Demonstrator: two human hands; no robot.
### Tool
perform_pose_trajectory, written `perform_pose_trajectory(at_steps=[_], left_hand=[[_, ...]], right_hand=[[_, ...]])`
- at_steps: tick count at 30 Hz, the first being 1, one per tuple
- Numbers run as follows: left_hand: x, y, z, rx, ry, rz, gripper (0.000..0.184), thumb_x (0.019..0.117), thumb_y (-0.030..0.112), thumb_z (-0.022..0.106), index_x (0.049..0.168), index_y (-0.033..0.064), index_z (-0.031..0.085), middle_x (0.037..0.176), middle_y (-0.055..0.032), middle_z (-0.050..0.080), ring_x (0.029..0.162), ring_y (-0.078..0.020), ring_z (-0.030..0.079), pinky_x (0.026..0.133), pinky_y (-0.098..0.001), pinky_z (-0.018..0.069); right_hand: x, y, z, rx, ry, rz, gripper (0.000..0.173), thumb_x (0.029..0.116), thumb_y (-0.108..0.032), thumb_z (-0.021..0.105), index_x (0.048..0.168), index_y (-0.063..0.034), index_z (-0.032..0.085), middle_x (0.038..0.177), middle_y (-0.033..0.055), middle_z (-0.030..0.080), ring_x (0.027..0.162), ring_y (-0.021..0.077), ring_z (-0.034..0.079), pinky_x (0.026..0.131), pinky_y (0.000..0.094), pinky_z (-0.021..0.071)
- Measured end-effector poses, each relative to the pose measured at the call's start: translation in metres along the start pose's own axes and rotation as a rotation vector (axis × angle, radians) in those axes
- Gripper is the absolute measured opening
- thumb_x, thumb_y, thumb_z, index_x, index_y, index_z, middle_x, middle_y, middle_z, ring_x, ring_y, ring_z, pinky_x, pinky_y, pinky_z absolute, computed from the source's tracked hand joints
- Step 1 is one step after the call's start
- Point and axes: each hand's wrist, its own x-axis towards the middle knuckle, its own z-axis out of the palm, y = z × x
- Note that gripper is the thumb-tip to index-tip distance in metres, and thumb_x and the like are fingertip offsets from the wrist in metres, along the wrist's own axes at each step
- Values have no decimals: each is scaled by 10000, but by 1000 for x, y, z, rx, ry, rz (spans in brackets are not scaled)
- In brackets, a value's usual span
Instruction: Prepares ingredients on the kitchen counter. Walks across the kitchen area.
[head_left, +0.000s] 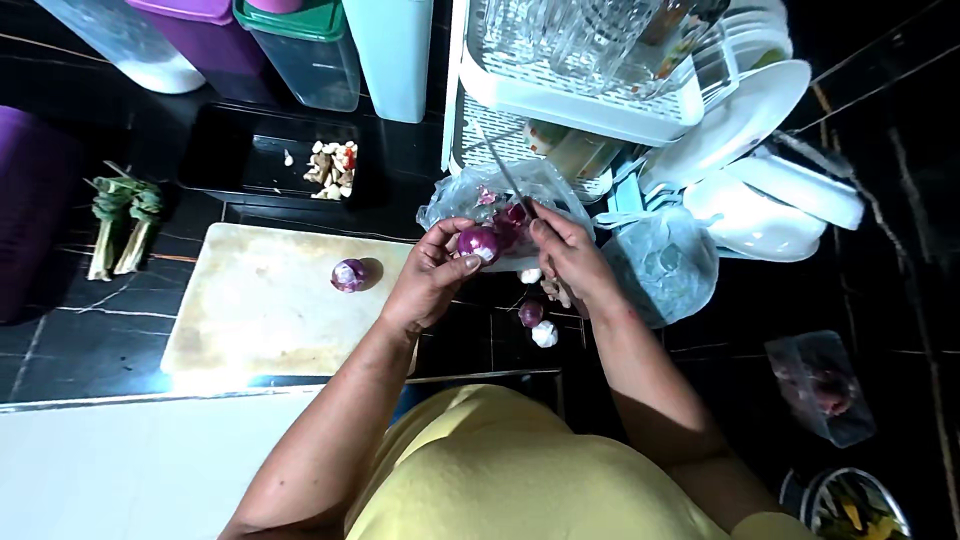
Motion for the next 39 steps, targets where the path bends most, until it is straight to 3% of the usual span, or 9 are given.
perform_pose_trajectory(at_steps=[5, 9, 12, 15, 21, 24, 26, 29, 39], left_hand=[[2, -2, -4, 62, 28, 31, 436, 888, -39, 669, 1275, 153, 605, 1376, -90, 612, 1113, -188, 668, 915, -344, 585], [5, -3, 2, 223, 148, 17, 436, 890, -45, 693, 1287, 105, 592, 1190, -68, 677, 1001, -164, 690, 893, -342, 594], [7, -4, 4, 323, 163, 24, 426, 904, -10, 703, 1307, 81, 599, 1151, -54, 690, 986, -148, 693, 894, -341, 595], [9, -4, 7, 355, 149, 60, 415, 898, -32, 692, 1295, 72, 625, 1144, -16, 711, 998, -106, 691, 891, -308, 597], [7, 2, 13, 411, 165, 103, 440, 875, -99, 694, 1291, 32, 635, 1127, -26, 730, 987, -110, 709, 890, -302, 607], [5, 2, 11, 436, 142, 94, 398, 884, -88, 690, 1258, 37, 642, 1110, -32, 722, 964, -114, 703, 873, -310, 607], [5, 4, 10, 413, 114, 75, 379, 889, -57, 706, 1244, 56, 637, 1087, -45, 710, 933, -124, 698, 845, -308, 608], [4, 8, 11, 309, 156, 7, 433, 884, -51, 699, 1274, 102, 589, 1101, -43, 690, 923, -132, 696, 835, -312, 608], [11, 1, 12, 14, 254, -94, 401, 1007, 46, 544, 1407, 63, 515, 1191, -114, 653, 1018, -209, 687, 936, -409, 587]], right_hand=[[14, 13, -13, -203, 50, 79, 538, 1064, -539, 458, 1573, -368, 421, 825, 100, 589, 440, 129, 315, 402, 288, 323], [4, -7, -6, -296, -15, -81, 531, 1075, -415, 512, 1588, -427, 375, 1070, 119, 667, 565, 187, 485, 488, 360, 438], [-2, -13, 3, -293, -146, -271, 562, 1063, -330, 556, 1597, -241, 403, 1367, 80, 641, 890, 138, 675, 758, 356, 584], [-7, -15, 13, -352, -261, -386, 624, 1033, -379, 600, 1585, -152, 417, 1457, 88, 594, 1244, 176, 629, 1052, 418, 527], [-5, -6, 20, -471, -172, -493, 551, 1033, -469, 566, 1518, -209, 534, 1167, 126, 692, 1041, 240, 673, 899, 472, 566], [-5, -7, 16, -378, -206, -430, 511, 1040, -383, 590, 1508, -181, 545, 1300, 100, 673, 1088, 173, 674, 941, 401, 565], [-4, -11, 10, -278, -187, -291, 485, 1052, -318, 585, 1522, -213, 527, 1325, 41, 676, 860, 81, 665, 741, 296, 570], [2, -5, 0, -206, -38, -68, 470, 1072, -402, 525, 1538, -356, 489, 837, 86, 636, 442, 142, 410, 392, 305, 383], [-5, -10, 18, -187, -136, -203, 575, 1061, -347, 541, 1607, -329, 365, 911, 52, 613, 526, 102, 455, 474, 286, 440]])
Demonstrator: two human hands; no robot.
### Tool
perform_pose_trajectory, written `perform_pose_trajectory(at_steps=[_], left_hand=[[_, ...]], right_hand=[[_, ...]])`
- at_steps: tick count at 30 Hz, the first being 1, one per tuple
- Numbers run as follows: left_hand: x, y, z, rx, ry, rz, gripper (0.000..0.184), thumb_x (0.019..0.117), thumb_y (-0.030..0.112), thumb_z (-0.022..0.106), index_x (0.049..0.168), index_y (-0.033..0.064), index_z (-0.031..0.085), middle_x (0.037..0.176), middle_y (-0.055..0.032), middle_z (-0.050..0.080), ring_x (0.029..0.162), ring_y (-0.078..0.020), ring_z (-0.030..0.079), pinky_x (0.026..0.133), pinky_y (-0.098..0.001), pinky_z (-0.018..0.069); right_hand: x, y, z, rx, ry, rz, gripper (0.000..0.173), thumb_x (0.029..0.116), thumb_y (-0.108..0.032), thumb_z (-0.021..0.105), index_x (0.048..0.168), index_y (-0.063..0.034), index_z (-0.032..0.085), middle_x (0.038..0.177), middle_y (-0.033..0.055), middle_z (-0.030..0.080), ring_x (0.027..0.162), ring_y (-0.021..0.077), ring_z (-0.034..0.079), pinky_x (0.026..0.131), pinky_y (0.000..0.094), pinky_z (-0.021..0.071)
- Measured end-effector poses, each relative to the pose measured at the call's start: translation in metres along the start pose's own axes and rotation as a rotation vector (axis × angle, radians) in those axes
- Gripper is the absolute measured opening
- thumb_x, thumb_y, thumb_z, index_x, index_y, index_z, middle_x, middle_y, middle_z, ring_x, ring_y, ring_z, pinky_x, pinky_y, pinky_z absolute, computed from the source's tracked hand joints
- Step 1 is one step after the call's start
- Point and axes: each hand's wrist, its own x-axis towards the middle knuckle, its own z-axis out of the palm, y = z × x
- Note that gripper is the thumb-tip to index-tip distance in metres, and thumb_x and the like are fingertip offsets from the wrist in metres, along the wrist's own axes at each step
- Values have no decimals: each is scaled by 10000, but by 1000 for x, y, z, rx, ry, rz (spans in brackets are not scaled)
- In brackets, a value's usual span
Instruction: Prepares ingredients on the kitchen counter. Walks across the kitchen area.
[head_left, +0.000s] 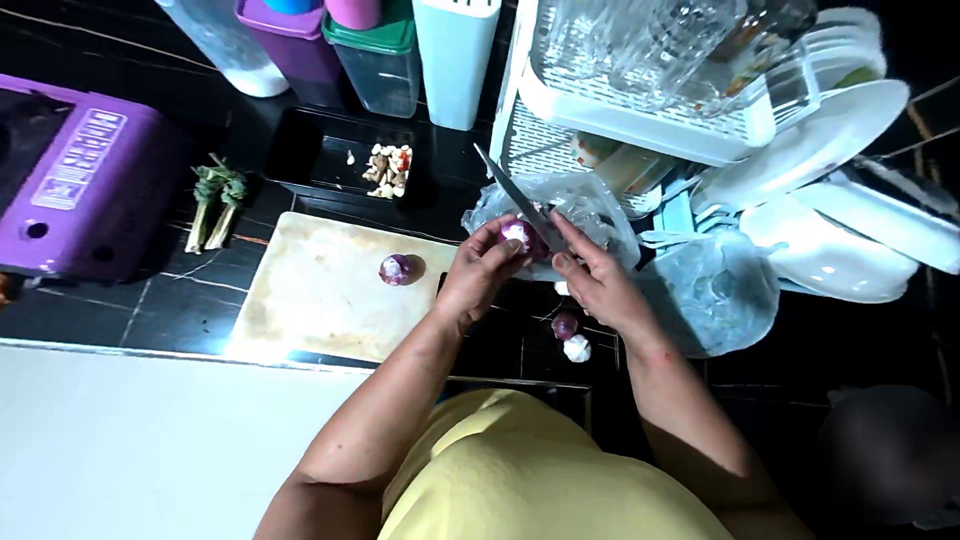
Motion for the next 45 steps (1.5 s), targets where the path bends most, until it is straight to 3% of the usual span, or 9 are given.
perform_pose_trajectory(at_steps=[2, 6, 11, 20, 29, 36, 39, 42, 45], left_hand=[[0, -1, 1, -23, 4, 23, 329, 999, 57, 559, 1328, 58, 558, 1127, -93, 677, 975, -187, 691, 912, -392, 592], [-3, 0, 2, 6, 12, 80, 340, 964, 57, 613, 1301, 65, 573, 1143, -80, 672, 950, -171, 694, 861, -369, 612], [-7, 1, -3, 69, 13, 135, 381, 937, 26, 657, 1306, 54, 567, 1171, -88, 649, 962, -185, 698, 888, -396, 615], [-9, -4, 2, 137, 77, 192, 391, 896, 19, 704, 1274, 51, 606, 1114, -91, 685, 849, -175, 700, 774, -380, 629], [-13, 15, 0, 217, -24, 248, 399, 919, 4, 677, 1292, -93, 579, 1221, -210, 623, 1045, -227, 657, 929, -405, 573], [-20, 26, -3, 118, 13, 199, 394, 950, 0, 646, 1327, -79, 562, 1232, -182, 626, 1029, -197, 647, 916, -385, 562], [-20, 25, -3, 88, 39, 164, 478, 956, -8, 638, 1409, -64, 498, 1288, -204, 594, 1056, -232, 647, 916, -413, 572], [-20, 24, -1, 66, 49, 142, 546, 948, -19, 638, 1460, -54, 453, 1337, -229, 566, 1091, -261, 650, 944, -433, 573], [-21, 22, 1, 113, 86, 129, 479, 937, -5, 651, 1392, -72, 515, 1297, -217, 592, 1069, -244, 666, 944, -406, 584]], right_hand=[[-2, -3, 12, -7, -20, -60, 624, 1042, -381, 569, 1616, -260, 355, 958, 55, 636, 592, 98, 503, 539, 294, 476], [-1, -6, 20, -97, -17, -162, 601, 1039, -415, 579, 1588, -228, 419, 1458, 35, 591, 1074, 100, 665, 916, 359, 567], [0, -8, 19, -56, -27, -165, 542, 1044, -388, 579, 1554, -236, 473, 1327, 21, 643, 748, 54, 584, 676, 278, 525], [-6, -8, 21, -100, -5, -207, 532, 1037, -372, 594, 1541, -236, 493, 1471, -1, 588, 1146, 80, 657, 961, 339, 570], [-1, -17, 14, -8, 50, -144, 511, 1052, -223, 489, 1543, -85, 447, 885, 11, 604, 513, 17, 446, 441, 200, 420], [18, 12, -16, -68, 159, 7, 549, 1097, -280, 432, 1613, -132, 320, 923, 53, 576, 507, 42, 409, 451, 248, 402], [18, 21, -21, -152, 132, 51, 608, 1095, -319, 421, 1658, -233, 208, 1138, 102, 603, 554, 66, 404, 487, 296, 395], [19, 23, -15, -231, 125, -19, 531, 1094, -318, 434, 1609, -204, 374, 1352, 137, 617, 635, 119, 477, 545, 362, 435], [16, 4, -10, -279, 116, -9, 527, 1098, -301, 459, 1580, -95, 409, 1427, 197, 589, 982, 254, 665, 822, 482, 541]])
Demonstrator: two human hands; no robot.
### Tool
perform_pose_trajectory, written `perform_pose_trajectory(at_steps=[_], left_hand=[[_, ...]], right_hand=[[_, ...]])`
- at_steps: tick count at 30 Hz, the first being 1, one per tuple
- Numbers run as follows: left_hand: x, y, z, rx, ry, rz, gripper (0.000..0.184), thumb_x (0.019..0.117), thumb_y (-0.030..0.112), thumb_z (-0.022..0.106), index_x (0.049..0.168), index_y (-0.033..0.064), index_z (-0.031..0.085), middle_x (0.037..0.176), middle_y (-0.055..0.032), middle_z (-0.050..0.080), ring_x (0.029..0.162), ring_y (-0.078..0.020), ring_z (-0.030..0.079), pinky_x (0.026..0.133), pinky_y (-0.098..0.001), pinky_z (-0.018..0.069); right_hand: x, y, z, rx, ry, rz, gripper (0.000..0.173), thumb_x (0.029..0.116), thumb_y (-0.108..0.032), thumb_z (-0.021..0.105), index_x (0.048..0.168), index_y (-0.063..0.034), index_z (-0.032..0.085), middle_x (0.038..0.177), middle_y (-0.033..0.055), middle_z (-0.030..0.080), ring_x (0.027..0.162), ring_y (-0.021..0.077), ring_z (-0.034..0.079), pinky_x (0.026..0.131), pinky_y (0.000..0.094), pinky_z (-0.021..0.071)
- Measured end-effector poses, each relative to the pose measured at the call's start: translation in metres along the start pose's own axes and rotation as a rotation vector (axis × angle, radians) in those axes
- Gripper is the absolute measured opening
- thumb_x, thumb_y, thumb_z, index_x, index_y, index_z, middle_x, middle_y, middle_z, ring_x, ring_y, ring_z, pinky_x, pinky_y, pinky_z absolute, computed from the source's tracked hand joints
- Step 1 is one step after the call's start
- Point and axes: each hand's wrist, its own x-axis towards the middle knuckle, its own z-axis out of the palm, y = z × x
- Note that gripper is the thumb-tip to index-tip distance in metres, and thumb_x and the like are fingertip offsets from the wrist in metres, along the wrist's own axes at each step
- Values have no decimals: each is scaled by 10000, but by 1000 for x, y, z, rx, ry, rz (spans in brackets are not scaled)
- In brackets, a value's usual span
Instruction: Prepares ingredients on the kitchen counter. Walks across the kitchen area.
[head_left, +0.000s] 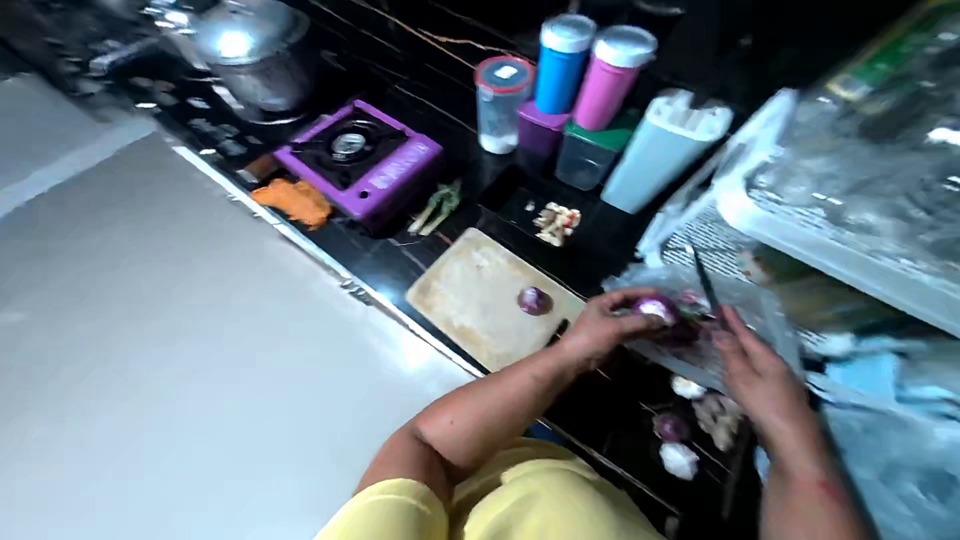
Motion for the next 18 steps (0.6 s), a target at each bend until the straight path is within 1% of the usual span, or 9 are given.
perform_pose_trajectory(at_steps=[1, 4, 6, 7, 8, 10, 11, 16, 18], left_hand=[[0, -1, 1, 27, 7, -5, 453, 936, 3, 659, 1366, -67, 537, 1273, -201, 608, 1052, -229, 672, 942, -391, 586], [2, -8, 3, 99, 11, -5, 464, 919, 28, 693, 1363, -6, 565, 1229, -144, 651, 1018, -208, 687, 927, -384, 589], [5, -15, 1, 129, -8, 16, 482, 918, 66, 715, 1374, 30, 565, 1225, -125, 665, 1017, -217, 695, 919, -408, 600], [6, -18, 2, 135, -9, 28, 473, 919, 72, 714, 1367, 34, 567, 1208, -120, 673, 1009, -216, 698, 911, -415, 603], [7, -20, 3, 134, -7, 36, 448, 920, 67, 706, 1346, 32, 571, 1175, -111, 679, 993, -210, 699, 901, -418, 605], [7, -21, 6, 114, 0, 35, 373, 923, 46, 674, 1287, 50, 591, 1123, -71, 699, 966, -173, 698, 877, -391, 606], [6, -20, 8, 99, -7, 31, 380, 930, 51, 668, 1303, 60, 595, 1127, -59, 713, 967, -159, 702, 869, -375, 608], [5, -19, 12, 78, -20, 39, 308, 913, 61, 693, 1217, 80, 644, 1030, -43, 728, 886, -131, 706, 793, -340, 618], [5, -19, 12, 104, -7, 66, 316, 899, 27, 700, 1211, 56, 653, 1036, -52, 731, 892, -137, 708, 796, -340, 620]], right_hand=[[-2, -8, -2, -2, -6, 28, 537, 1099, -308, 461, 1574, -64, 404, 1409, 218, 596, 1058, 288, 670, 894, 506, 536], [-4, -16, 0, 71, 1, 8, 542, 1084, -273, 498, 1567, -48, 397, 1185, 194, 671, 836, 180, 634, 774, 384, 545], [-9, -16, 4, 194, -26, -69, 563, 1063, -252, 536, 1588, -114, 385, 1141, 128, 678, 751, 122, 601, 699, 338, 538], [-12, -16, 5, 233, -55, -117, 576, 1053, -265, 553, 1594, -156, 386, 1241, 90, 667, 809, 97, 626, 731, 323, 554], [-15, -17, 6, 241, -93, -168, 600, 1046, -291, 570, 1601, -166, 379, 1385, 78, 632, 970, 107, 677, 849, 346, 584], [-20, -19, 12, 235, -117, -238, 632, 1029, -332, 606, 1590, -132, 395, 1382, 110, 635, 1102, 153, 676, 957, 395, 572], [-22, -19, 14, 209, -124, -257, 642, 1029, -359, 608, 1592, -135, 394, 1385, 110, 636, 1152, 163, 667, 996, 410, 560], [-24, -12, 20, 91, -61, -298, 620, 1025, -437, 598, 1570, -182, 446, 1357, 113, 650, 1198, 214, 652, 1000, 489, 552], [-24, -12, 22, 52, -25, -277, 585, 1022, -465, 589, 1546, -224, 490, 1303, 107, 671, 1151, 226, 667, 951, 506, 566]])
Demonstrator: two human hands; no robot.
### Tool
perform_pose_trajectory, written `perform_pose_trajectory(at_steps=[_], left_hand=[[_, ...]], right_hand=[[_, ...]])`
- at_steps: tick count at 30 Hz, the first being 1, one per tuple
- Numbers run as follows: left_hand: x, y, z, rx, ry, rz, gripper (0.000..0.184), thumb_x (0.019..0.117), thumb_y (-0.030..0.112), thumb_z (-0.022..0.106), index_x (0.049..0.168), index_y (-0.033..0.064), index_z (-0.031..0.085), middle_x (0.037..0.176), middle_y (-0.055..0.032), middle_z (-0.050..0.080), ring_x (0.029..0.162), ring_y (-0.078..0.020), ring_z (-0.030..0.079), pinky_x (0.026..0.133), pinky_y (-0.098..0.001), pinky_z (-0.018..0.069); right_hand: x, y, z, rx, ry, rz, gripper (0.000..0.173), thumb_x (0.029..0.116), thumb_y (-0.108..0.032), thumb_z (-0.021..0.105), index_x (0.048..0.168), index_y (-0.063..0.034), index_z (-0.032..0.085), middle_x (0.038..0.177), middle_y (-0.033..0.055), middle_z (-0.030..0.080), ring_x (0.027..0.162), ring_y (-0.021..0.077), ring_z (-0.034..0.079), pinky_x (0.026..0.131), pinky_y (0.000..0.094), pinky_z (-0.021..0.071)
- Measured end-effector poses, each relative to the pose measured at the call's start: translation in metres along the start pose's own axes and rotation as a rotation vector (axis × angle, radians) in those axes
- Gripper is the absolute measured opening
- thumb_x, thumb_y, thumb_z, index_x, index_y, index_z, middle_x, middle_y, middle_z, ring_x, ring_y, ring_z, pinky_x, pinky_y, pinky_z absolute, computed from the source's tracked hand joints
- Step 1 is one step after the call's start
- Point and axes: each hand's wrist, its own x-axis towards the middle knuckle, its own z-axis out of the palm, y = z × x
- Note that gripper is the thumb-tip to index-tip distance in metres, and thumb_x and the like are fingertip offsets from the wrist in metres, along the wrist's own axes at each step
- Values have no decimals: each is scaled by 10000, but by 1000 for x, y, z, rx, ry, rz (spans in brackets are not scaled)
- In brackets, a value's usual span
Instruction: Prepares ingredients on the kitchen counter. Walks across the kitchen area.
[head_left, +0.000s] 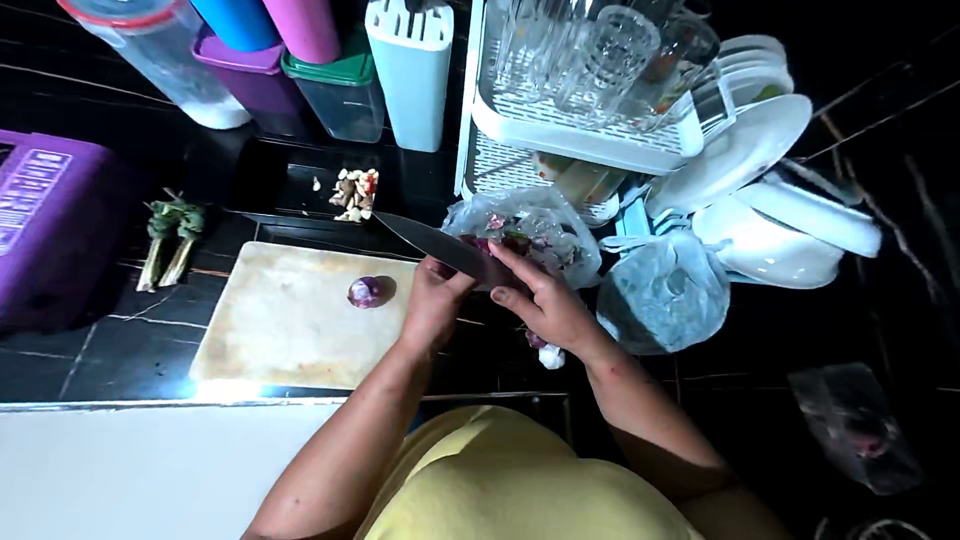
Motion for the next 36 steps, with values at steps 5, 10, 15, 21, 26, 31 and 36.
perform_pose_trajectory(at_steps=[5, 10, 15, 21, 26, 31, 36], left_hand=[[2, 1, -4, 84, -33, 23, 329, 891, -9, 710, 1206, 56, 638, 1056, -53, 724, 899, -146, 710, 816, -340, 619], [4, 2, -11, -172, -179, -92, 401, 912, 29, 663, 1302, 107, 613, 1134, -76, 700, 970, -187, 712, 892, -390, 612], [6, -8, -14, -505, -220, -227, 436, 1023, 134, 578, 1453, 141, 509, 1292, -150, 638, 1101, -267, 694, 946, -408, 598], [8, -14, -5, -537, -172, -243, 368, 1060, 121, 513, 1428, 122, 508, 1255, -130, 657, 1068, -235, 705, 951, -393, 594], [7, -12, -3, -191, -157, -56, 466, 931, 47, 681, 1383, 116, 588, 1165, -41, 714, 969, -135, 708, 864, -329, 614], [6, 1, -10, 99, -215, 56, 513, 934, 18, 665, 1432, 70, 553, 1197, -42, 706, 1013, -120, 694, 883, -306, 600], [3, 10, -10, 162, -230, 82, 468, 927, -55, 641, 1382, 33, 579, 1154, -45, 718, 984, -115, 702, 870, -301, 607]], right_hand=[[-1, -2, -9, 243, -48, 146, 473, 1036, -329, 605, 1497, -233, 557, 1111, 18, 702, 805, 74, 614, 725, 292, 537], [5, 12, -30, 468, 74, 401, 445, 1079, -306, 506, 1520, -250, 504, 699, 0, 523, 464, 68, 418, 432, 234, 409], [9, 30, -35, 258, 115, 462, 503, 1095, -402, 452, 1574, -250, 434, 724, 45, 522, 490, 127, 419, 469, 302, 420], [2, 3, -18, 292, 1, 273, 578, 1064, -326, 533, 1608, -219, 371, 877, 69, 622, 573, 113, 491, 520, 302, 460], [0, -6, -16, 44, -80, -4, 644, 1026, -429, 597, 1581, -152, 423, 1301, 115, 672, 1120, 194, 676, 952, 447, 572], [-1, -4, -18, -82, -93, -32, 626, 1021, -505, 571, 1576, -246, 440, 1136, 111, 698, 981, 239, 688, 824, 493, 589], [-4, -7, -11, -154, 21, -71, 543, 1030, -491, 556, 1513, -245, 533, 1202, 119, 687, 1020, 252, 691, 804, 497, 593]])
